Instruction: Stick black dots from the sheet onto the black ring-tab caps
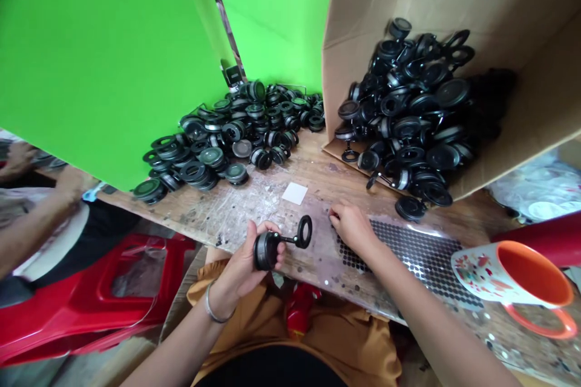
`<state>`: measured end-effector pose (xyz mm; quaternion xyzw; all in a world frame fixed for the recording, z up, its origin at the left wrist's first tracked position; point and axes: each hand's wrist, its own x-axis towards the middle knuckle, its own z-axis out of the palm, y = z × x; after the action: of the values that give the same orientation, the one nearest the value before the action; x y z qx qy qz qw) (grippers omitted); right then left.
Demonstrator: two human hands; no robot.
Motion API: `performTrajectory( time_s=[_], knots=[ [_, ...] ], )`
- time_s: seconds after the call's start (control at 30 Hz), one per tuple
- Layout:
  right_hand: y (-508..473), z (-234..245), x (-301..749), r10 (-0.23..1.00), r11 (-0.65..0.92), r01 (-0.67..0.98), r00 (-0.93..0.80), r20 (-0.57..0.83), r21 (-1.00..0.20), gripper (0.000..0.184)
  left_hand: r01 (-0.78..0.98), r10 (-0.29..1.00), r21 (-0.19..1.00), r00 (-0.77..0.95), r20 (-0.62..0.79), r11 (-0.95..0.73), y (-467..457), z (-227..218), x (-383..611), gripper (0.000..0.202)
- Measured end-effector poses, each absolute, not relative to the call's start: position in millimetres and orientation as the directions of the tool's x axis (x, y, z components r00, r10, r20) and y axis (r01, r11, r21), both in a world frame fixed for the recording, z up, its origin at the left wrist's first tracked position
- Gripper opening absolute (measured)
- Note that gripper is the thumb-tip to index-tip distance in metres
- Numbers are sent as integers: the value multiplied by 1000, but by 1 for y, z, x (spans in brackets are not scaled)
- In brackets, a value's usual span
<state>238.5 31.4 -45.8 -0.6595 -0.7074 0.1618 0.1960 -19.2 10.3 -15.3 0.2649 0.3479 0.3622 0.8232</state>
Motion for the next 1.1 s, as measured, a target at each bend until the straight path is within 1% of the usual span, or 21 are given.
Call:
performTrajectory(
  time_s=[0.13, 0.27, 0.37, 0.47, 0.57, 0.6, 0.63, 0.67, 0.73, 0.77, 0.8, 0.93, 1.1],
  knots=[
    [36, -37, 232, 997, 63, 911, -71, -4, -407, 16, -378, 781, 704, 468, -414, 600, 11, -17, -18, 58],
    [42, -30, 226, 997, 34, 942, -55, -54, -334, 15, -380, 768, 687, 477, -428, 619, 12, -22, -17, 59],
    [43, -29, 220, 998, 25, 953, -41, -47, -302, 13, -385, 758, 664, 454, -468, 641, 12, -22, -15, 60],
    [39, -32, 218, 1000, 30, 952, -31, 3, -303, 11, -392, 760, 658, 430, -487, 643, 11, -22, -14, 60],
    [29, -34, 217, 997, 35, 943, -12, 71, -330, 11, -378, 765, 672, 418, -490, 637, 9, -21, -16, 59],
    [24, -32, 215, 995, 41, 934, -6, 100, -355, 10, -367, 768, 682, 413, -490, 632, 8, -21, -16, 59],
    [18, -28, 212, 990, 61, 909, -4, 138, -412, 9, -354, 775, 699, 405, -485, 622, 7, -21, -17, 58],
    [12, -23, 207, 984, 97, 863, -8, 178, -495, 9, -337, 785, 720, 397, -476, 607, 6, -21, -17, 58],
    [-2, -10, 191, 966, 198, 714, -27, 256, -672, 9, -299, 811, 770, 379, -446, 564, 4, -20, -16, 58],
    [-9, -3, 182, 958, 245, 638, -42, 285, -730, 10, -280, 824, 794, 368, -430, 540, 3, -20, -15, 58],
    [-15, 3, 172, 951, 276, 597, -59, 303, -753, 10, -260, 836, 815, 355, -417, 518, 2, -20, -13, 58],
    [-29, 10, 143, 951, 284, 616, -82, 299, -735, 11, -190, 859, 861, 322, -398, 471, -2, -20, -9, 55],
    [-28, 3, 142, 959, 262, 633, -84, 272, -728, 11, -199, 872, 873, 315, -374, 446, -6, -20, -7, 48]
  ],
)
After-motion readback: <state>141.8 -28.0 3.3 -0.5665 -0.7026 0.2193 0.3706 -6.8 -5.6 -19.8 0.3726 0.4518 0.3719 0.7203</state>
